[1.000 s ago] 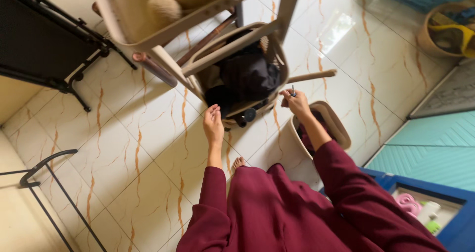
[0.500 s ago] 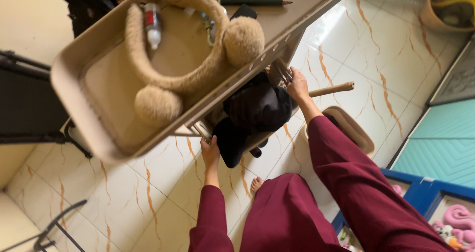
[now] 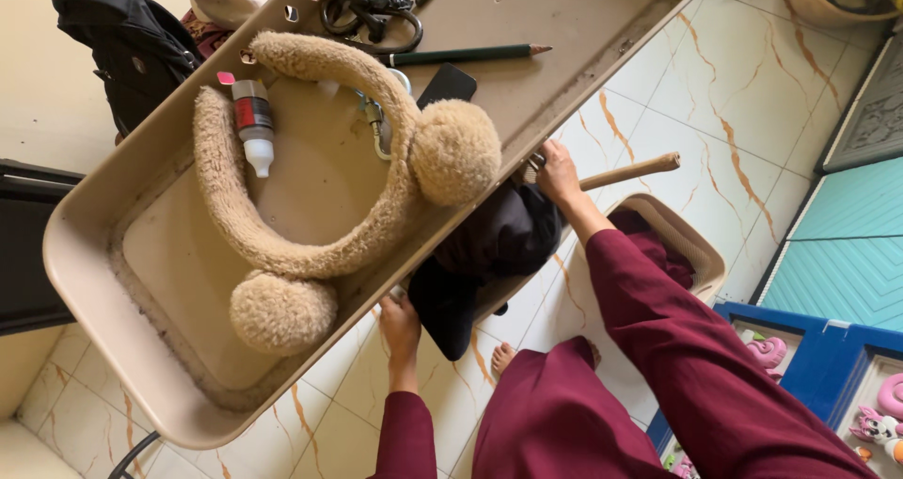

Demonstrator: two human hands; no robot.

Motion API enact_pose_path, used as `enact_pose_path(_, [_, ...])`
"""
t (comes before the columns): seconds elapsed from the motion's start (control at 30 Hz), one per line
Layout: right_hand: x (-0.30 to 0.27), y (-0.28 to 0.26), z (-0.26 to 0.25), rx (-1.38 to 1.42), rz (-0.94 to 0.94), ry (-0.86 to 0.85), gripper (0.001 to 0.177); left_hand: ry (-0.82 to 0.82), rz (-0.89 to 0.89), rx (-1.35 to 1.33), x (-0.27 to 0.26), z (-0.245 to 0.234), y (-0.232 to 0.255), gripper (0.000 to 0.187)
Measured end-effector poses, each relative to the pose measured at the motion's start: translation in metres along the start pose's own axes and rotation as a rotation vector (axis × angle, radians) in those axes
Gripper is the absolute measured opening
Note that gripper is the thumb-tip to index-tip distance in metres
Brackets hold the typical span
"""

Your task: The person removes three fabric bins from a beige rolling storage cart and places them on the floor. They then use a screwdriver to loosen and remove the top tray from the cart frame, placing it on the floor as well. The person continues to adjust the remaining frame components.

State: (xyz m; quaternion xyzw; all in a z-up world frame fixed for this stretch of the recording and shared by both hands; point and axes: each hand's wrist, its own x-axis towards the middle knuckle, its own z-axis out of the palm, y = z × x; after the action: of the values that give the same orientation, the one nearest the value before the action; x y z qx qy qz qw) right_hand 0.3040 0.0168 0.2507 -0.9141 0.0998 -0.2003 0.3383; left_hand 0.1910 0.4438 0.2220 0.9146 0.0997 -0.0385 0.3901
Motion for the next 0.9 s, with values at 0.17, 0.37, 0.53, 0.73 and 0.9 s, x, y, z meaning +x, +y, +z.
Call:
enact_pose_path(0.17, [0.014,-0.015,-0.019,-0.006,-0.022,-0.138,0.041,0.203,0.242,0.063,0.003,-0.004,-0.007,0.023])
enact_pose_path(0.37, [0.028,-0.025,-0.023,-0.197,0.038,-0.239,0.029,0.094,0.084,0.111,0.011,-0.008,-0.019,0.025])
enact_pose_path(0.53, [0.024,-0.018,-0.027,-0.269,0.038,-0.37,0.039,0.224,0.197,0.24,0.014,-0.001,-0.029,0.022])
enact_pose_path(0.73, [-0.022,-0.002,-0.046,-0.212,0.07,-0.336,0.029,0.055,0.065,0.199,0.023,-0.004,-0.019,0.038])
enact_pose_path(0.9, [-0.071,0.012,-0.067,-0.139,0.057,-0.243,0.024,-0.07,-0.017,0.318,0.021,-0.016,-0.008,0.036])
